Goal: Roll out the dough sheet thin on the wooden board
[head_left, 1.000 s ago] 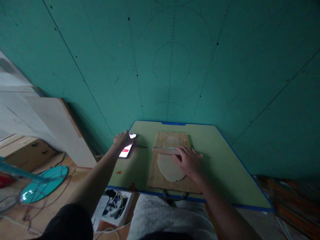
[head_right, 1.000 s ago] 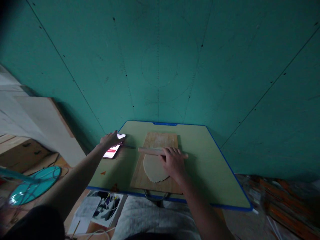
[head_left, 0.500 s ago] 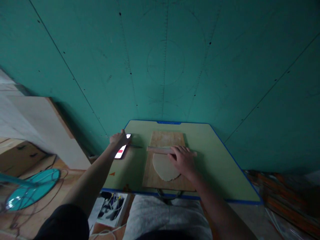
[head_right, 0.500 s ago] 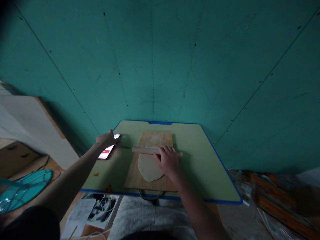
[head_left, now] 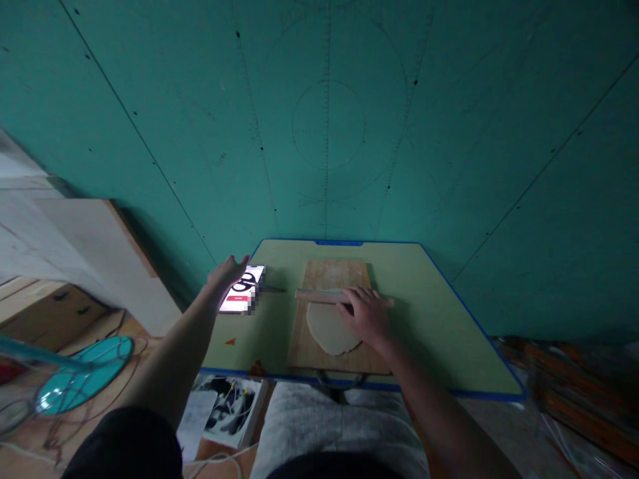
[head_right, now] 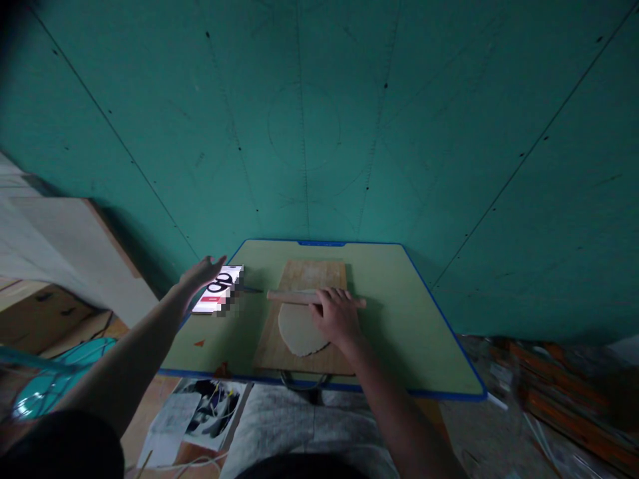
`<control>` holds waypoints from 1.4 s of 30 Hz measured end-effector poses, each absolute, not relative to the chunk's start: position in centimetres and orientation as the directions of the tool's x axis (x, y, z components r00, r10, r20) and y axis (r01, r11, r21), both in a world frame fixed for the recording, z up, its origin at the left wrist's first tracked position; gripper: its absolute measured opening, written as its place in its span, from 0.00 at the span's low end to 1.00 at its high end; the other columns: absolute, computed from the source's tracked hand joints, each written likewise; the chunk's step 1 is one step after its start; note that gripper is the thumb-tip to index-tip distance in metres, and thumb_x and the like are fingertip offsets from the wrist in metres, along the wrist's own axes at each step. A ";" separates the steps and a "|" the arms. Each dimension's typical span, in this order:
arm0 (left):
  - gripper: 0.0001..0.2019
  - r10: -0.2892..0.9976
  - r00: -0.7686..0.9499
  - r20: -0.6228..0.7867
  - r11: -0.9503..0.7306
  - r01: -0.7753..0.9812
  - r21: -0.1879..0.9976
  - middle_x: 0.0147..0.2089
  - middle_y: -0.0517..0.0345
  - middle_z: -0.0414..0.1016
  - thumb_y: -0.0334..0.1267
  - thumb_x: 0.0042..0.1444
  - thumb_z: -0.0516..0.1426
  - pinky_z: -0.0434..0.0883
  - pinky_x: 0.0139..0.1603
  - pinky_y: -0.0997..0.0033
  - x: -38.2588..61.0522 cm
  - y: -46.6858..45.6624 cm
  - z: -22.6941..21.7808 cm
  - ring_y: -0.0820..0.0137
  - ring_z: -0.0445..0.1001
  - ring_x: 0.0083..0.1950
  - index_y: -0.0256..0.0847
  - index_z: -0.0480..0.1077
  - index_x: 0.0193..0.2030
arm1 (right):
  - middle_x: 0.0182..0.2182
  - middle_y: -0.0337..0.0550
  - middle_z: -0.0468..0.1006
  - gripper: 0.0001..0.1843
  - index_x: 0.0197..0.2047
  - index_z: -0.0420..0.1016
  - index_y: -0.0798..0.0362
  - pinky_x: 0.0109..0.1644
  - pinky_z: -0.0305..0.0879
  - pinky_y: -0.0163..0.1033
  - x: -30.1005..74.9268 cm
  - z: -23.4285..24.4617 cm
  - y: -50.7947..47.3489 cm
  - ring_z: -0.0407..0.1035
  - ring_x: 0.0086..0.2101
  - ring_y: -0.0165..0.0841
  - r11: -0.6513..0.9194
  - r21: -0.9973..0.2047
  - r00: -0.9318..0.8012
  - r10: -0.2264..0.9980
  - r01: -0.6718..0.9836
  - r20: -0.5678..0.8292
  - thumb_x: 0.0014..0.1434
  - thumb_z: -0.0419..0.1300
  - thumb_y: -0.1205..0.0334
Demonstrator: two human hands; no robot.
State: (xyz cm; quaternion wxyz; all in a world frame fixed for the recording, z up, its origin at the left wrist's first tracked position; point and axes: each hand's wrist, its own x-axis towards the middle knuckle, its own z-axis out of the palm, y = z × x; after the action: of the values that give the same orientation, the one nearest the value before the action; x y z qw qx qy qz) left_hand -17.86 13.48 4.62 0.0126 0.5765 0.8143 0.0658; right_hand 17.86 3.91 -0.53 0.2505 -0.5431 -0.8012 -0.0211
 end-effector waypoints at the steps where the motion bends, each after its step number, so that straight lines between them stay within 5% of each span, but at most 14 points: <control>1: 0.34 0.933 -0.356 0.052 0.345 0.927 0.150 0.48 0.28 0.79 0.55 0.64 0.39 0.73 0.42 0.54 -18.0 13.1 4.9 0.44 0.80 0.47 0.28 0.70 0.57 | 0.47 0.48 0.80 0.12 0.49 0.76 0.50 0.52 0.59 0.45 17.9 -0.5 3.9 0.71 0.48 0.41 0.408 -0.238 -0.283 0.860 0.881 0.425 0.64 0.58 0.58; 5: 0.29 0.930 -0.359 0.083 0.326 0.906 0.270 0.52 0.35 0.79 0.51 0.66 0.39 0.73 0.45 0.57 -16.6 11.4 6.1 0.49 0.79 0.51 0.33 0.70 0.57 | 0.47 0.48 0.80 0.11 0.48 0.77 0.50 0.52 0.60 0.45 17.8 -0.3 3.8 0.71 0.47 0.41 0.401 -0.230 -0.279 0.861 0.887 0.425 0.64 0.58 0.59; 10: 0.22 0.969 -0.146 0.199 0.055 0.914 0.402 0.57 0.51 0.77 0.48 0.66 0.42 0.71 0.53 0.70 -11.1 9.3 5.8 0.65 0.76 0.55 0.42 0.69 0.56 | 0.48 0.48 0.80 0.12 0.49 0.77 0.49 0.52 0.60 0.45 17.7 -0.1 3.6 0.71 0.47 0.41 0.395 -0.234 -0.275 0.866 0.889 0.418 0.64 0.58 0.59; 14: 0.19 0.931 0.035 0.363 -0.200 0.881 0.430 0.52 0.47 0.77 0.46 0.63 0.47 0.69 0.59 0.62 -9.2 7.6 4.5 0.59 0.74 0.55 0.39 0.73 0.50 | 0.49 0.48 0.80 0.13 0.50 0.76 0.51 0.53 0.60 0.45 17.8 -0.2 3.6 0.71 0.48 0.41 0.400 -0.237 -0.279 0.864 0.885 0.419 0.63 0.59 0.59; 20: 0.19 0.917 -0.188 0.352 0.053 0.932 0.360 0.54 0.46 0.76 0.44 0.62 0.47 0.69 0.59 0.61 -15.9 4.9 2.7 0.56 0.73 0.56 0.40 0.73 0.51 | 0.48 0.48 0.80 0.12 0.49 0.76 0.51 0.53 0.60 0.45 17.9 -0.3 3.6 0.72 0.48 0.41 0.420 -0.251 -0.284 0.852 0.872 0.440 0.63 0.58 0.61; 27: 0.23 0.962 -0.090 0.257 0.042 0.982 0.185 0.58 0.43 0.75 0.46 0.63 0.48 0.68 0.60 0.59 -19.0 4.2 0.9 0.54 0.73 0.57 0.36 0.72 0.57 | 0.46 0.48 0.81 0.12 0.49 0.77 0.52 0.52 0.60 0.45 18.0 -0.4 3.7 0.72 0.46 0.41 0.421 -0.235 -0.283 0.844 0.876 0.455 0.62 0.58 0.62; 35: 0.21 0.958 -0.062 0.279 0.047 0.997 0.063 0.51 0.46 0.79 0.44 0.64 0.47 0.72 0.54 0.61 -19.2 5.6 0.6 0.57 0.76 0.51 0.38 0.76 0.51 | 0.45 0.48 0.81 0.12 0.47 0.77 0.52 0.51 0.61 0.45 18.0 -0.4 3.7 0.73 0.45 0.42 0.436 -0.226 -0.288 0.826 0.871 0.484 0.61 0.59 0.63; 42: 0.23 0.964 -0.108 0.243 0.100 0.994 0.042 0.51 0.43 0.79 0.45 0.65 0.47 0.72 0.52 0.61 -19.7 6.3 0.7 0.55 0.76 0.51 0.36 0.76 0.54 | 0.45 0.48 0.81 0.12 0.48 0.76 0.52 0.50 0.61 0.46 18.1 -0.5 3.7 0.73 0.45 0.42 0.451 -0.231 -0.297 0.819 0.862 0.491 0.62 0.58 0.62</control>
State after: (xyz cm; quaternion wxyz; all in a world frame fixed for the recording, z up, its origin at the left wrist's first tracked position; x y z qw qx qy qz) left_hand -19.74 6.33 0.68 -0.0772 0.6635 0.7377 0.0977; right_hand 18.06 3.65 -0.50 0.2801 -0.5225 -0.8044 -0.0386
